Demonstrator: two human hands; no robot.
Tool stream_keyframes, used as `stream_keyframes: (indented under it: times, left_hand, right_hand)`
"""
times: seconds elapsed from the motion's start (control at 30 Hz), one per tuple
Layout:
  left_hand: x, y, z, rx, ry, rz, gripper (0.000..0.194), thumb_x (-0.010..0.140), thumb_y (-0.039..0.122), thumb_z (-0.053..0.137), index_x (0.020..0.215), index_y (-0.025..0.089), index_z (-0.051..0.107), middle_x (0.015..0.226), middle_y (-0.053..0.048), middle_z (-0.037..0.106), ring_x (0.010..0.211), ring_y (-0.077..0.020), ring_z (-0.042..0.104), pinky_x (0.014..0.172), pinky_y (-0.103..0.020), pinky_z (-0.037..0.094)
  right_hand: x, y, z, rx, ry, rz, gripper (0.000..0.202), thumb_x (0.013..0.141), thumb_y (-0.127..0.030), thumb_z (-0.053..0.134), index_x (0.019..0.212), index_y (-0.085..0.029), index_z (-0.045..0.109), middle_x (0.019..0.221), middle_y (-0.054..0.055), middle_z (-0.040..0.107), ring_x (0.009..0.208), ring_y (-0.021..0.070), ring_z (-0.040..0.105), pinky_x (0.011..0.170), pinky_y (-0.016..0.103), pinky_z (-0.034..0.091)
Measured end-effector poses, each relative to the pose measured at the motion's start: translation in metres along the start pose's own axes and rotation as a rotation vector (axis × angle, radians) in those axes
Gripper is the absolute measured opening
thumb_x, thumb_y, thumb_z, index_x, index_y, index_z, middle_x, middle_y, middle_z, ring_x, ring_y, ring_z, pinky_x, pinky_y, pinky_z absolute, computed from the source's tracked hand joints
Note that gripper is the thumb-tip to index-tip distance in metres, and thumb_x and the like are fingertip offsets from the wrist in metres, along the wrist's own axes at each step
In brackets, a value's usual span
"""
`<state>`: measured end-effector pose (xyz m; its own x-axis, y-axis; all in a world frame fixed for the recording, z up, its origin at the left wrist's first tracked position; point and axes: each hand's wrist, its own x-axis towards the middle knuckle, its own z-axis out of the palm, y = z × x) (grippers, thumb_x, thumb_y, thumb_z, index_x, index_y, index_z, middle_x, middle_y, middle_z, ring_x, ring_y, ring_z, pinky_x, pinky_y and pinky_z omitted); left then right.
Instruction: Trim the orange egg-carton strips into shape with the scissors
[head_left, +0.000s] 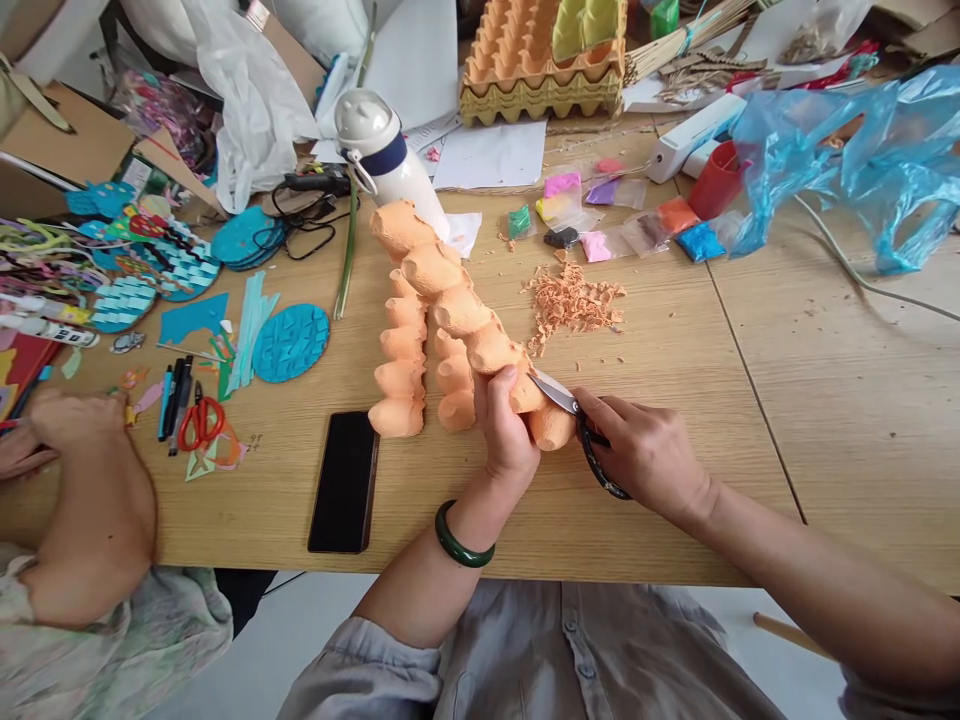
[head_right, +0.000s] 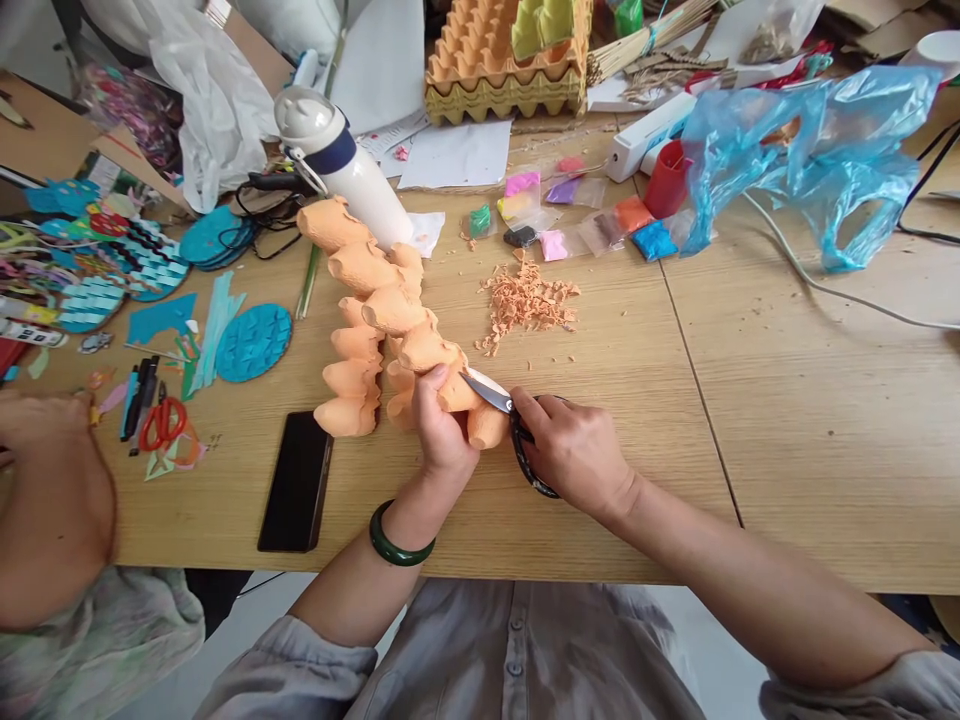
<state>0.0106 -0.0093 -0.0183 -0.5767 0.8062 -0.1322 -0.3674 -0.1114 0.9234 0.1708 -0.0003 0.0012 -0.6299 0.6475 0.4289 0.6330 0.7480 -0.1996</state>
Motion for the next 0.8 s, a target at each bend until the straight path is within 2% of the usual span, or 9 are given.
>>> stream_keyframes:
  times: [0.17,0.4,0.5,0.6,0.7,0.8]
  left_hand:
    - [-0.001,0.002,0.004,-0.075,0.063,0.010,0.015,0.092,0.036,0.062,0.101,0.025,0.067,0.106,-0.002,0.070,0.112,-0.0212,0.065,0.103,-0.033,0.050]
    - [0.000,0.007,0.010,-0.122,0.077,-0.048,0.017,0.086,0.034,0.066,0.098,0.021,0.067,0.105,-0.003,0.069,0.104,-0.0185,0.063,0.096,-0.030,0.051]
    - [-0.002,0.011,0.013,-0.111,0.113,-0.027,0.014,0.084,0.032,0.068,0.093,0.021,0.066,0.101,-0.003,0.070,0.100,-0.0182,0.065,0.091,-0.030,0.054]
    - [-0.001,0.014,0.015,-0.068,0.140,0.019,0.007,0.084,0.028,0.067,0.087,0.022,0.066,0.095,-0.003,0.071,0.094,-0.0174,0.065,0.085,-0.029,0.056]
    - [0.001,0.015,0.015,-0.035,0.131,0.060,0.006,0.085,0.026,0.065,0.088,0.021,0.066,0.094,-0.002,0.070,0.094,-0.0169,0.065,0.087,-0.029,0.055]
    - [0.003,0.016,0.013,0.004,0.118,0.117,0.009,0.085,0.029,0.065,0.087,0.020,0.063,0.091,-0.001,0.068,0.096,-0.0171,0.065,0.091,-0.030,0.053]
  right_hand:
    - [-0.002,0.000,0.000,0.016,-0.084,0.041,0.034,0.092,-0.011,0.046,0.109,-0.014,0.076,0.073,0.004,0.077,0.053,0.0140,0.061,0.051,0.029,0.030]
    - [-0.001,0.001,-0.001,-0.005,-0.126,0.092,0.033,0.091,-0.014,0.048,0.104,-0.014,0.078,0.069,0.003,0.075,0.051,0.0153,0.060,0.051,0.030,0.027]
    - [0.000,0.001,-0.003,0.006,-0.149,0.105,0.035,0.091,-0.015,0.048,0.107,-0.014,0.079,0.069,0.004,0.076,0.051,0.0160,0.060,0.052,0.030,0.027]
    - [0.004,0.000,-0.006,0.047,-0.229,0.182,0.034,0.091,-0.016,0.049,0.107,-0.015,0.079,0.074,0.006,0.078,0.055,0.0173,0.063,0.053,0.030,0.028]
    - [0.009,0.002,-0.011,0.160,-0.283,0.297,0.029,0.094,-0.024,0.056,0.110,-0.018,0.079,0.079,0.005,0.079,0.060,0.0176,0.065,0.054,0.028,0.031]
    - [0.014,0.005,-0.019,0.279,-0.295,0.369,0.027,0.094,-0.038,0.064,0.108,-0.021,0.078,0.071,0.002,0.074,0.056,0.0160,0.061,0.054,0.026,0.032]
